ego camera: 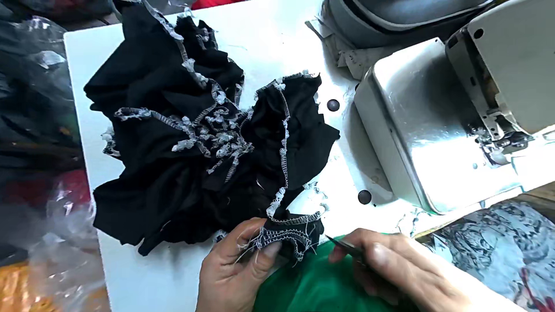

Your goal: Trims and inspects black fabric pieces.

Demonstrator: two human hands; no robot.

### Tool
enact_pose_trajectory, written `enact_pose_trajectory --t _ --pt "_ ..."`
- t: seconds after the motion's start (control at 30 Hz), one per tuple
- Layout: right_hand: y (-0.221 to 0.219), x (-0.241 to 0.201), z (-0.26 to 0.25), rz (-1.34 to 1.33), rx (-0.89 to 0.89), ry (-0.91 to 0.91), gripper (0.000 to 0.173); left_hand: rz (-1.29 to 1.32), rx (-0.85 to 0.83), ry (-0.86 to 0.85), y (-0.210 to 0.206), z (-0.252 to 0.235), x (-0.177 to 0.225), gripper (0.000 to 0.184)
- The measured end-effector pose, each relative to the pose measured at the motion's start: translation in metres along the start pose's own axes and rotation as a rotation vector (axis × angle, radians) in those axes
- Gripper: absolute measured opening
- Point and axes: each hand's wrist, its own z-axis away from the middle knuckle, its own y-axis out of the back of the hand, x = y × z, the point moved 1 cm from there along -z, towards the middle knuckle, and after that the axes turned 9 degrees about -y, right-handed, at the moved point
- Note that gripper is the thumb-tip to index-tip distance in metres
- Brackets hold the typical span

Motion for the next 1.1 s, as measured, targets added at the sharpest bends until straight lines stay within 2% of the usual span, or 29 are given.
enact_pose_trajectory --t 0.13,0.27,0.5,0.73,0.9,1.03,1.1 --pt "-0.003 0.004 -0.008 -0.018 0.008 -0.137 0.048 0.024 0.046 0.004 -0.002 0.000 0.002 0.021" --pt "-0.002 0.004 -0.013 -0.105 0.011 -0.204 0.041 0.044 0.005 0.001 -0.002 0.001 0.003 0.022" --pt "-0.007 0.003 -0.021 -0.292 0.053 -0.158 0.022 0.048 -0.075 -0.012 -0.004 0.005 0.000 0.022" --pt "-0.002 0.009 -0.018 -0.508 0.247 -0.048 0.029 0.063 -0.115 -0.035 0.005 0.008 -0.005 0.021" --pt "0.006 0.009 -0.014 -0.264 0.292 0.058 0.043 0.028 -0.124 -0.085 0.008 0.013 0.001 0.014" --pt "0.007 -0.002 -0.014 0.061 0.056 0.202 0.056 -0.005 -0.212 -0.147 0.008 0.014 0.014 0.010" --pt "0.005 -0.006 -0.018 0.163 -0.038 0.239 0.055 0.029 -0.278 -0.174 0.010 0.016 0.011 0.010"
